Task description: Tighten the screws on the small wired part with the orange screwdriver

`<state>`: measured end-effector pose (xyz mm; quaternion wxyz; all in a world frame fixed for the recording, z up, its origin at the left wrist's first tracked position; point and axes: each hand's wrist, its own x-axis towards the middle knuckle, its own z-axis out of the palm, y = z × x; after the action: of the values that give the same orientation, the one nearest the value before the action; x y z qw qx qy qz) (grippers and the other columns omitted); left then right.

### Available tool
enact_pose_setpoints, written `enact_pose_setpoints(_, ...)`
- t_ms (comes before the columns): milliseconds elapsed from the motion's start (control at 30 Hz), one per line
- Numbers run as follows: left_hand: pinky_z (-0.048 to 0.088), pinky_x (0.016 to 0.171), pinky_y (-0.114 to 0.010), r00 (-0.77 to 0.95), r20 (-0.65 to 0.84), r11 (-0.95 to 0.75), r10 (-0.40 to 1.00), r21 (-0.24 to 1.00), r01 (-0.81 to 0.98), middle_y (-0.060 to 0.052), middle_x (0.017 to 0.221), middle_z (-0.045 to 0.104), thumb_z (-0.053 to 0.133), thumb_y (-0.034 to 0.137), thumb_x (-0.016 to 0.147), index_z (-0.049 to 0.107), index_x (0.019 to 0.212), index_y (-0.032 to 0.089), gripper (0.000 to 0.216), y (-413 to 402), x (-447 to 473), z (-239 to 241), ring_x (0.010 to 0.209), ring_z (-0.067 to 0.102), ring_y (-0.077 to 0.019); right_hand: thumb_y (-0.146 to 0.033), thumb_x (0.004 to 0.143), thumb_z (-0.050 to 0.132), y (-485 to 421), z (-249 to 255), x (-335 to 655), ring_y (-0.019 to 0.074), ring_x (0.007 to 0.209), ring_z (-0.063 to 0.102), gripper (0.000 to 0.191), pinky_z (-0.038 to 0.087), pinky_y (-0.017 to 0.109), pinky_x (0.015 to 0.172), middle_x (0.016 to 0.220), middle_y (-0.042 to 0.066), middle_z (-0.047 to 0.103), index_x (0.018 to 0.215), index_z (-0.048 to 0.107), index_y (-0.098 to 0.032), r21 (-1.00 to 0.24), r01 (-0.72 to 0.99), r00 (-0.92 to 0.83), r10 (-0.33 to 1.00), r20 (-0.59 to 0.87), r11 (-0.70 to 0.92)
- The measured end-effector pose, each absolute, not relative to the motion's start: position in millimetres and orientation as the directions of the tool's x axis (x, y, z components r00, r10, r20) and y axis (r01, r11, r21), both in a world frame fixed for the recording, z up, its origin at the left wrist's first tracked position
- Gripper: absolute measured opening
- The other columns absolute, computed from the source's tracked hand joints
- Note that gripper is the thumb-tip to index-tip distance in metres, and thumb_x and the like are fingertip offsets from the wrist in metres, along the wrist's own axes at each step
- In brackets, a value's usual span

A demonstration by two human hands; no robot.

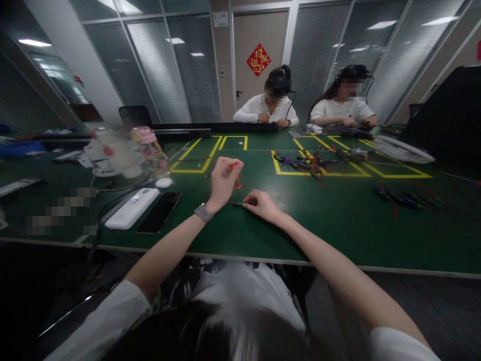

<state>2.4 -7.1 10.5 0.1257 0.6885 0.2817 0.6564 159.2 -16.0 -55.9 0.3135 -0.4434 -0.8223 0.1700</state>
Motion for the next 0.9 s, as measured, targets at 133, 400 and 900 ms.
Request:
enact_pose_setpoints(133,0.047,0.072,-0.020,-0.015,0.781,-0.770,0.625,0.619,0.158,-0.003,0.093,0.059,0.050,0.025,0.093,0.063,0.098,0.020,0.015,-5.1,1.4,11.4,0.082,0.057,-0.0103,-0.022,0.078,0.064,-15.7,-56.6,159.7,0.0130,0.063,0.055,0.010,0.044,0.025,0.060,0.074,0.004,0.061,0.082,0.069,-0.015,-0.570,0.615,-0.413,0.838,0.356,0.545)
enact_pose_setpoints(400,0.049,0.076,-0.024,0.030,0.746,-0.745,0.666,0.662,0.087,-0.005,0.096,0.064,0.042,0.031,0.096,0.060,0.103,0.020,0.023,-3.5,2.4,9.5,0.085,0.061,-0.0123,-0.024,0.078,0.065,-15.6,-56.9,160.1,0.0126,0.062,0.054,0.011,0.043,0.025,0.060,0.073,0.003,0.060,0.081,0.069,-0.015,-0.568,0.618,-0.408,0.839,0.360,0.544)
enact_pose_setpoints(900,0.049,0.070,-0.021,0.128,0.763,-0.773,0.634,0.617,0.149,-0.003,0.093,0.055,0.055,0.035,0.090,0.067,0.099,0.023,0.019,-1.2,-2.1,13.8,0.081,0.058,-0.0112,-0.025,0.078,0.064,-15.6,-56.3,160.5,0.0133,0.063,0.055,0.012,0.043,0.026,0.060,0.074,0.003,0.061,0.081,0.070,-0.015,-0.565,0.616,-0.413,0.836,0.362,0.549)
